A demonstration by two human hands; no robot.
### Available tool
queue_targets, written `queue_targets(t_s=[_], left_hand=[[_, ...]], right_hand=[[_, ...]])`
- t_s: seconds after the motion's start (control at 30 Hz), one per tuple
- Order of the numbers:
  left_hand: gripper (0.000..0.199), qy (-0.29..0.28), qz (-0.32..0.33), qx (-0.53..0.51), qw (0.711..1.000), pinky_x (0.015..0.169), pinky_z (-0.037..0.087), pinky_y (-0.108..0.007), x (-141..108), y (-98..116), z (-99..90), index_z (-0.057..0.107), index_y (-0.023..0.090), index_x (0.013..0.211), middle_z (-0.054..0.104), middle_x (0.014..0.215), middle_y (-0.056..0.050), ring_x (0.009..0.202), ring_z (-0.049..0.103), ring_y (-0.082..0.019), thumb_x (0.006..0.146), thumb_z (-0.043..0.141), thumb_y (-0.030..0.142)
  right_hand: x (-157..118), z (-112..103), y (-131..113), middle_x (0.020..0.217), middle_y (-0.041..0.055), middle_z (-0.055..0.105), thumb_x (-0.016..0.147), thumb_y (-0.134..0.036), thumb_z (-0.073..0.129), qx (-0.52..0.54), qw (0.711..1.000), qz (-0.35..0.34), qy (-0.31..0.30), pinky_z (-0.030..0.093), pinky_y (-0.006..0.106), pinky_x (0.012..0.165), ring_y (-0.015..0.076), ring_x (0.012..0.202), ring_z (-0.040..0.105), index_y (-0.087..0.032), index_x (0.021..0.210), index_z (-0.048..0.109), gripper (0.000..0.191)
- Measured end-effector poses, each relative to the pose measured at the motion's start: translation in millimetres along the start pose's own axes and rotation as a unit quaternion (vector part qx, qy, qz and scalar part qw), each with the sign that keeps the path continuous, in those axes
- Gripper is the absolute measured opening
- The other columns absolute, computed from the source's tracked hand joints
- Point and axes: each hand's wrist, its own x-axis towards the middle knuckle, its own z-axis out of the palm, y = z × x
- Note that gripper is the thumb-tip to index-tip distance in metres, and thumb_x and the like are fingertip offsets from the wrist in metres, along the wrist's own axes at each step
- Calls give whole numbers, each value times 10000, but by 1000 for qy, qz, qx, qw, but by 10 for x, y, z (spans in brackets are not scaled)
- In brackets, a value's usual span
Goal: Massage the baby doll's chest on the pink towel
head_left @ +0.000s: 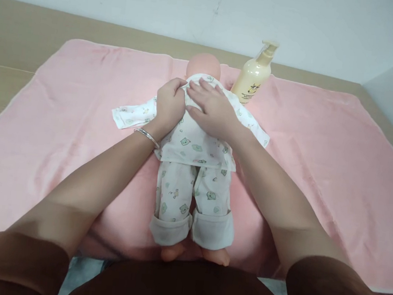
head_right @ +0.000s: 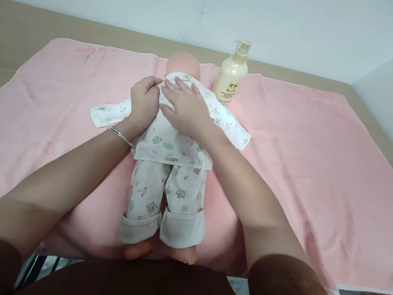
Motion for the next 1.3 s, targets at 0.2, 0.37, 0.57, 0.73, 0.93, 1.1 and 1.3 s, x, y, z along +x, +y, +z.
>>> queue_targets(t_s=[0.2, 0.37, 0.57, 0.73, 0.93, 1.1, 1.3], left_hand=[[306, 2, 18, 5, 1000, 1041, 592, -348, -46, 40, -18, 729, 212, 921, 805, 1048, -13, 1038, 727, -196, 894, 443, 104], [316, 13, 16, 4, 1000, 995, 605, -336, -73, 89, -28, 732, 204, 889, 806, 1009, -16, 994, 725, -188, 870, 439, 84], [315, 13, 17, 4, 1000, 975, 606, -330, -64, 43, -25, 738, 199, 905, 799, 985, -23, 964, 720, -187, 862, 444, 93], [318, 15, 15, 14, 1000, 994, 601, -317, -63, 50, -24, 729, 201, 923, 801, 1007, -26, 995, 725, -185, 893, 433, 88], [312, 2, 21, 29, 999, 1034, 598, -331, -75, 83, -35, 730, 220, 928, 809, 1074, -9, 1053, 726, -189, 904, 441, 103], [332, -4, 18, 43, 999, 1053, 600, -348, -88, 95, -46, 739, 224, 961, 808, 1095, -13, 1072, 723, -198, 908, 428, 120], [315, -50, 7, 95, 994, 1174, 543, -401, -26, 140, -67, 743, 201, 1046, 784, 1235, -74, 1205, 696, -244, 962, 439, 214]], right_hand=[[35, -130, 123, 1804, 127, 258, 1074, -524, 383, 10, 991, 137, -4, 192, 673, 1384, 372, 1699, 214, -147, 1699, 348, 730], [-126, -49, -239, 1753, 268, 315, 1090, -423, 358, -61, 983, 171, 11, 237, 658, 1373, 446, 1665, 271, 19, 1666, 329, 727], [-245, 94, -491, 1737, 147, 412, 1041, -211, 367, -91, 995, 30, 32, 173, 671, 1392, 391, 1676, 274, -109, 1586, 518, 574], [-64, -1, -49, 1716, 43, 466, 1082, -379, 415, -37, 999, -4, 24, 245, 703, 1356, 374, 1657, 322, -274, 1473, 651, 469], [-5, 21, 276, 1763, 96, 378, 1105, -513, 339, -13, 995, 81, 63, 300, 634, 1354, 346, 1666, 313, -230, 1626, 479, 609], [-30, 43, 172, 1748, 188, 375, 1099, -543, 334, -35, 986, 154, 60, 269, 638, 1358, 391, 1664, 299, -123, 1634, 420, 686], [-115, -12, -96, 1620, 275, 513, 1118, -478, 300, -66, 976, 199, 49, 373, 665, 1284, 435, 1588, 416, -51, 1535, 482, 623]])
